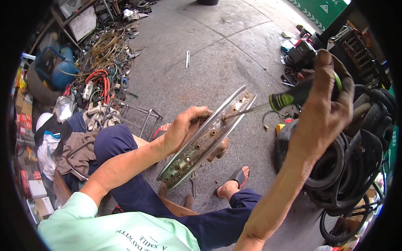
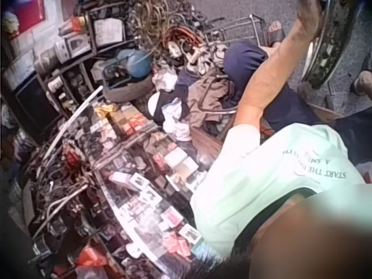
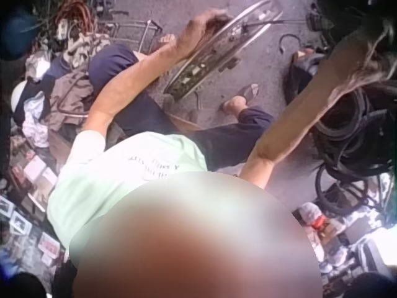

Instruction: The person uses a screwdriver to adjust the spokes of a bicycle wheel while seated on the floor. They repeatedly rotate the wheel and tighten or loosen individual spokes to true the rim.

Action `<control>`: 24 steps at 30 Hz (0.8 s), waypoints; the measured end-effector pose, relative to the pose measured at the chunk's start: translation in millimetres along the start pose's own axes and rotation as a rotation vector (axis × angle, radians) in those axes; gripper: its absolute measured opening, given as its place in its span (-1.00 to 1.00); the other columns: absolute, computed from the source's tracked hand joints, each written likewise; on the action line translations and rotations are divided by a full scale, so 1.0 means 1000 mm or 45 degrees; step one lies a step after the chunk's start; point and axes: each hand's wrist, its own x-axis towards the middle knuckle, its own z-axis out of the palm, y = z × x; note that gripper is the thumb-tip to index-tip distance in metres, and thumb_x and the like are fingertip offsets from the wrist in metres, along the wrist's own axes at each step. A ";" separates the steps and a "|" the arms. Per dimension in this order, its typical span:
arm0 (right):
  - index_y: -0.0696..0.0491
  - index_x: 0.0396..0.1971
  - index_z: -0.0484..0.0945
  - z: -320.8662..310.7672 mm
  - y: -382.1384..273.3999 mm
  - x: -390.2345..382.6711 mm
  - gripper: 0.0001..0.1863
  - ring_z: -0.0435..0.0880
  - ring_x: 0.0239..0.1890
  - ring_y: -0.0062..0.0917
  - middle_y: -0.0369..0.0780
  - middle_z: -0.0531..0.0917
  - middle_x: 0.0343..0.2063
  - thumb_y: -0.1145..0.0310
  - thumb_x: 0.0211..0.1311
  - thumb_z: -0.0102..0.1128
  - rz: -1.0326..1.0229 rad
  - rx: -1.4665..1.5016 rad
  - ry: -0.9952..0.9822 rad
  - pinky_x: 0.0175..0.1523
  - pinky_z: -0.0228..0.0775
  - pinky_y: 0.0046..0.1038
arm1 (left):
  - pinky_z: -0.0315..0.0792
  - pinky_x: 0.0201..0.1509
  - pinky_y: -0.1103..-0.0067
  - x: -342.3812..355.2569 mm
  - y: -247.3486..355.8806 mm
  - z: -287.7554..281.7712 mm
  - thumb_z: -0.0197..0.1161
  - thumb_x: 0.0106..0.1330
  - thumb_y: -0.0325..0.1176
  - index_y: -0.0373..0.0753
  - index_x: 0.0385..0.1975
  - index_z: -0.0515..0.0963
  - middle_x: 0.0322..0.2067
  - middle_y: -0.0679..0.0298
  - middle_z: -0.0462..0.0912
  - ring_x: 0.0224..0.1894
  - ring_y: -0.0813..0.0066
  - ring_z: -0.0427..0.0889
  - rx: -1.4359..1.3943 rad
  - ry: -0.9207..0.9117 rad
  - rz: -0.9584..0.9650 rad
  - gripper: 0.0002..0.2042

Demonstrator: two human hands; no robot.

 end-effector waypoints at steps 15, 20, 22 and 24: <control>0.05 -0.23 0.50 0.029 0.009 -0.011 -0.70 0.51 -0.73 -0.66 -0.30 0.51 -0.62 0.17 0.27 0.37 0.109 0.730 -0.156 -0.74 0.29 -0.61 | 0.46 -0.25 0.63 -0.013 0.002 0.024 0.19 0.37 -0.38 -0.40 -0.09 0.52 -0.37 0.37 0.59 -0.33 0.69 0.49 0.843 0.102 0.291 -0.77; 0.03 -0.26 0.50 0.020 0.017 -0.003 -0.74 0.49 -0.75 -0.64 -0.29 0.51 -0.61 0.18 0.30 0.32 0.260 0.960 -0.295 -0.75 0.26 -0.60 | 0.45 -0.18 0.62 -0.020 0.000 0.025 0.20 0.36 -0.41 -0.39 -0.10 0.53 -0.32 0.37 0.58 -0.27 0.69 0.47 0.779 0.084 0.243 -0.79; 0.05 -0.27 0.51 0.022 0.007 -0.009 -0.76 0.49 -0.75 -0.62 -0.28 0.50 -0.64 0.22 0.30 0.32 0.298 0.971 -0.256 -0.74 0.30 -0.59 | 0.45 -0.20 0.62 -0.020 0.001 0.024 0.19 0.37 -0.42 -0.39 -0.10 0.51 -0.33 0.37 0.57 -0.28 0.68 0.47 0.828 0.086 0.270 -0.79; 0.07 -0.29 0.52 0.022 -0.004 -0.018 -0.77 0.49 -0.75 -0.62 -0.27 0.50 -0.66 0.25 0.28 0.33 0.191 0.713 -0.028 -0.73 0.31 -0.58 | 0.45 -0.21 0.62 -0.014 0.000 0.022 0.16 0.38 -0.41 -0.38 -0.07 0.49 -0.34 0.36 0.56 -0.29 0.68 0.47 0.866 0.067 0.300 -0.79</control>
